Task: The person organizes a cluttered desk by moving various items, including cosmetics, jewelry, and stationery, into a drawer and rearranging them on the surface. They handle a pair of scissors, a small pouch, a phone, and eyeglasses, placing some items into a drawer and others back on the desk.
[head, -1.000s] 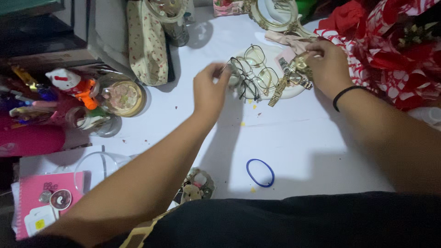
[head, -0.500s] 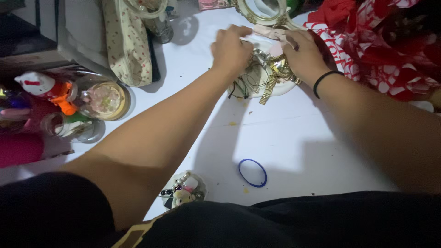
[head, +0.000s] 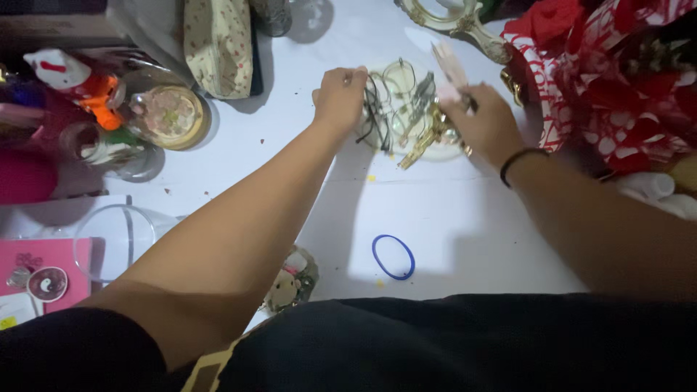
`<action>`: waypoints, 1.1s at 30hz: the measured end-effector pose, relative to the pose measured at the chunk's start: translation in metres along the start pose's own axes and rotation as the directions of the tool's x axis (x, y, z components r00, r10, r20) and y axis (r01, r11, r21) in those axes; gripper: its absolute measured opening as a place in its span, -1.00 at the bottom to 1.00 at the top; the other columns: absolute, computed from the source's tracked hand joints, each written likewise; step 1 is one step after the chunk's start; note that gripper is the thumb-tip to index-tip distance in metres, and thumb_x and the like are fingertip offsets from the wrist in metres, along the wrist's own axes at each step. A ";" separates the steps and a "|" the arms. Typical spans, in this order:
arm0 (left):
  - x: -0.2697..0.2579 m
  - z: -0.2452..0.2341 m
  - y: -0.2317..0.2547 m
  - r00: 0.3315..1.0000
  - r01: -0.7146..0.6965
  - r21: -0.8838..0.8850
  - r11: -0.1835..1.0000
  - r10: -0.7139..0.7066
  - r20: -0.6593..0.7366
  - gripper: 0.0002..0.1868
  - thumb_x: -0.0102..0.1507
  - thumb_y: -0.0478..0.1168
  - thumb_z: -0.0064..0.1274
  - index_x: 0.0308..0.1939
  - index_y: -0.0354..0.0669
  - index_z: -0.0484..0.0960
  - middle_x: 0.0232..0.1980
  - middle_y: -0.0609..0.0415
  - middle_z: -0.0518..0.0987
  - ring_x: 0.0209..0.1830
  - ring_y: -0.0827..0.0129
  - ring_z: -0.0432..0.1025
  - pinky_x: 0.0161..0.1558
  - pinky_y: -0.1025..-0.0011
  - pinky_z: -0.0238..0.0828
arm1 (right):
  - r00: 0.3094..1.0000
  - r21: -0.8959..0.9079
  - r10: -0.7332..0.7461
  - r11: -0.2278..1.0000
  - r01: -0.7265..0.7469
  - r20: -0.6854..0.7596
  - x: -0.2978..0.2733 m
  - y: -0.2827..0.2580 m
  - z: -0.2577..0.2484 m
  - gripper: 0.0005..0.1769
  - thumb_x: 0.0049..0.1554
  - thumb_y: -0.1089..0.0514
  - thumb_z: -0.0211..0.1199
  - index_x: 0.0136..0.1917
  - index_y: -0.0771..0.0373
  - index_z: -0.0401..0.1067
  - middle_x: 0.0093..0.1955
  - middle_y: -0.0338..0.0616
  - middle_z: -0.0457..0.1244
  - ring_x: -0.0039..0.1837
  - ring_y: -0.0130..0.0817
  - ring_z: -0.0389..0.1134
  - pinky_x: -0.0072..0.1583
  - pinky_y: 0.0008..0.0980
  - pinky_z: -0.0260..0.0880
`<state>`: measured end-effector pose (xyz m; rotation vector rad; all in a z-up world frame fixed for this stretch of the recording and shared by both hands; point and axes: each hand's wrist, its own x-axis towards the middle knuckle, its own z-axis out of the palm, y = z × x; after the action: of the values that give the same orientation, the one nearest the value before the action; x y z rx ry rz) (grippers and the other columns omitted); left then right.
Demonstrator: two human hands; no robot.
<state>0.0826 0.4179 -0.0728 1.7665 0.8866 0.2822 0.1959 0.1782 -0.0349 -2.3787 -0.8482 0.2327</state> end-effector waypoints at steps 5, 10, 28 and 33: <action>-0.012 -0.009 -0.011 0.994 -0.056 0.161 0.985 0.040 0.099 -0.41 0.31 0.22 -0.12 0.05 -0.19 0.67 0.17 -0.13 0.60 0.25 -0.15 0.33 0.35 0.07 0.11 | 0.995 -0.122 -0.074 0.990 0.066 -0.063 -0.053 -0.003 0.001 -0.52 0.21 -0.02 0.37 0.16 0.46 0.49 -0.04 0.16 0.34 -0.01 -0.03 0.37 0.07 -0.18 0.36; -0.034 -0.007 -0.033 0.980 -0.147 0.251 0.957 0.107 0.167 -0.37 0.31 0.26 -0.16 0.08 -0.20 0.64 0.22 -0.12 0.54 0.29 -0.06 0.40 0.39 0.06 0.09 | 0.900 -0.023 0.415 0.909 -0.416 0.132 -0.085 -0.016 -0.015 -0.58 0.21 -0.08 0.22 0.18 0.23 0.58 -0.08 -0.02 0.44 -0.10 -0.28 0.44 0.02 -0.34 0.39; -0.021 -0.005 -0.080 0.840 -0.542 0.654 0.528 0.355 0.409 -0.65 0.33 -0.22 -0.21 0.04 -0.30 0.62 0.19 -0.16 0.54 0.18 -0.13 0.33 0.12 0.00 0.38 | 0.789 0.473 0.537 0.634 -0.612 0.300 -0.123 0.018 -0.003 -0.77 0.17 0.17 0.19 -0.01 0.41 0.44 -0.28 -0.19 0.24 -0.26 -0.45 0.21 -0.19 -0.42 0.22; -0.045 -0.014 -0.099 0.708 -0.697 0.576 0.427 0.537 0.458 -0.65 0.25 -0.24 -0.17 -0.02 -0.32 0.63 0.19 -0.17 0.57 0.15 -0.12 0.37 0.11 0.05 0.42 | 0.778 0.431 0.558 0.650 -0.626 0.289 -0.159 0.032 -0.001 -0.71 0.17 0.15 0.21 0.00 0.46 0.52 -0.21 -0.08 0.35 -0.21 -0.43 0.29 -0.16 -0.47 0.27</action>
<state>0.0012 0.4105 -0.1461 2.8104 0.0854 0.2215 0.0882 0.0589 -0.0582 -2.0520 0.0173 0.7855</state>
